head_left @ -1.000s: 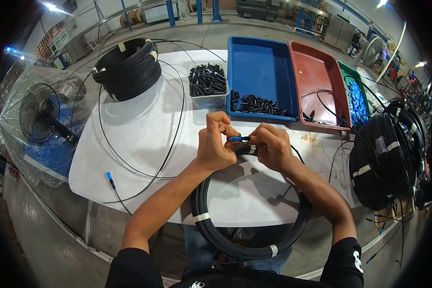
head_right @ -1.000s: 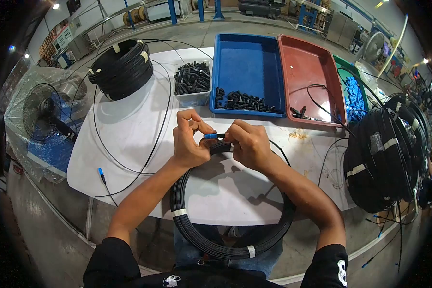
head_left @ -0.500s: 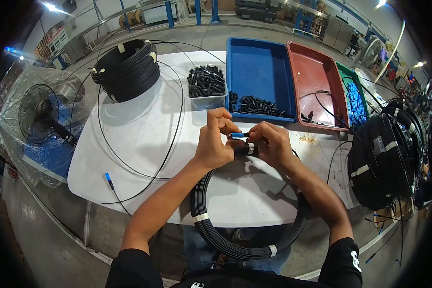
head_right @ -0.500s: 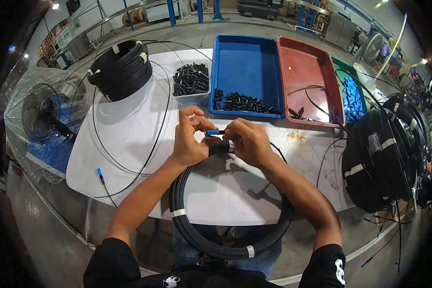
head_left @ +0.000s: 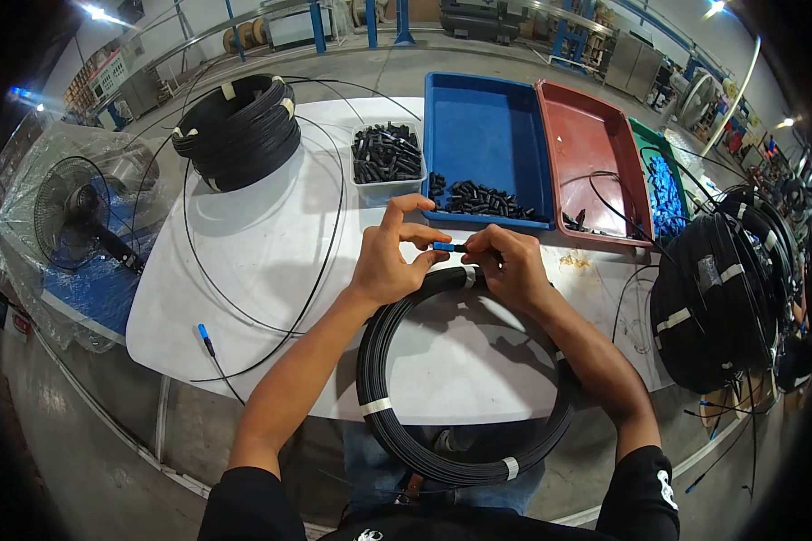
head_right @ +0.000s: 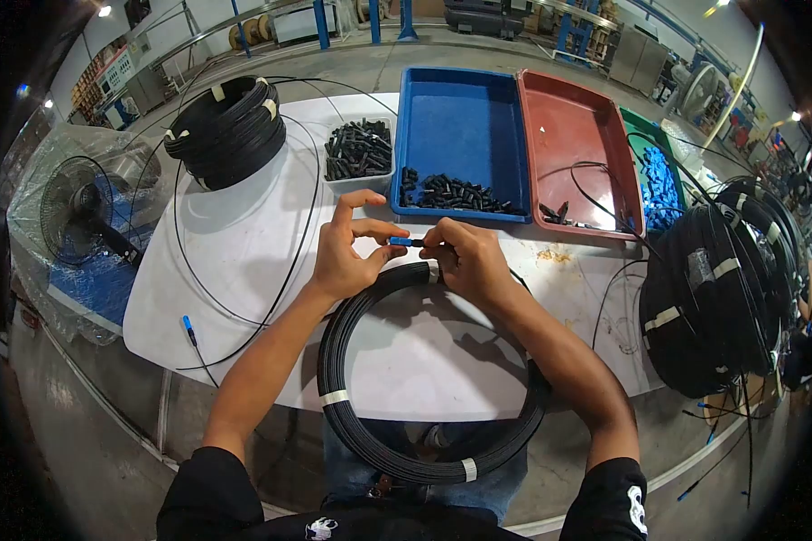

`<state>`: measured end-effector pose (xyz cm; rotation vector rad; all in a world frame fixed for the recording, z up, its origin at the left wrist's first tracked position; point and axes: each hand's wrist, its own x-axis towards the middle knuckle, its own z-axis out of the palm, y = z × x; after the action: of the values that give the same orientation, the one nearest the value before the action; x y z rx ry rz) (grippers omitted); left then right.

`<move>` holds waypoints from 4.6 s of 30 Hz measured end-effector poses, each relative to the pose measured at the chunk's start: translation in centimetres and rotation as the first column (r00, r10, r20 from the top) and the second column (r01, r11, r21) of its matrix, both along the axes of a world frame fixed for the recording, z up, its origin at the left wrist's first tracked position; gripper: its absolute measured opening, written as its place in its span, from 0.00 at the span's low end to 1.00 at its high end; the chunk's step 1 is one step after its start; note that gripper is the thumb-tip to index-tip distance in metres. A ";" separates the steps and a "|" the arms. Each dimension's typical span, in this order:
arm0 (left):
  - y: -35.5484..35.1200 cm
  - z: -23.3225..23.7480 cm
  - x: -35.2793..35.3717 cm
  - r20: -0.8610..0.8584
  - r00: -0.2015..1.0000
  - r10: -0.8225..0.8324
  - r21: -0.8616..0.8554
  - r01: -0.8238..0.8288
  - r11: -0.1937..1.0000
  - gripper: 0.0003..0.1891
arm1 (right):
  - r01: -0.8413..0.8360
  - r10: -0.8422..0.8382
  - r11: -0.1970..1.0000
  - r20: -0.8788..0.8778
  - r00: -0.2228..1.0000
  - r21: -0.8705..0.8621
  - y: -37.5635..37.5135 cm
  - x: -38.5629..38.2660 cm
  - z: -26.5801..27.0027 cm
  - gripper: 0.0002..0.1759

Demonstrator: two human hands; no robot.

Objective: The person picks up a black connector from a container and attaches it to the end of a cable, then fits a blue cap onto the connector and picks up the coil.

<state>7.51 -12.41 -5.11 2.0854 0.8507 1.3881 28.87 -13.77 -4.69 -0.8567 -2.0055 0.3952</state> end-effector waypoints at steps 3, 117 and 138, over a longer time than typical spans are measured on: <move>0.1 -0.1 0.1 -0.037 0.999 -0.011 -0.029 0.009 1.000 0.34 | 0.008 -0.008 1.000 0.040 0.999 -0.003 0.2 0.1 -0.4 0.08; -24.1 2.6 -4.1 0.631 0.764 0.137 -0.035 -0.149 0.988 0.40 | 0.054 -0.209 0.952 -0.510 0.835 -0.302 -20.5 -0.5 15.1 0.37; -22.8 -2.7 -7.6 0.253 0.696 0.673 -0.417 -0.549 0.725 0.37 | -0.174 0.138 0.985 0.618 0.774 -0.002 -24.6 -9.0 -0.8 0.44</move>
<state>-0.04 -35.18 -7.79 1.2355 1.5692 1.7754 19.87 -38.32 -5.45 -0.8561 -2.6983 0.1500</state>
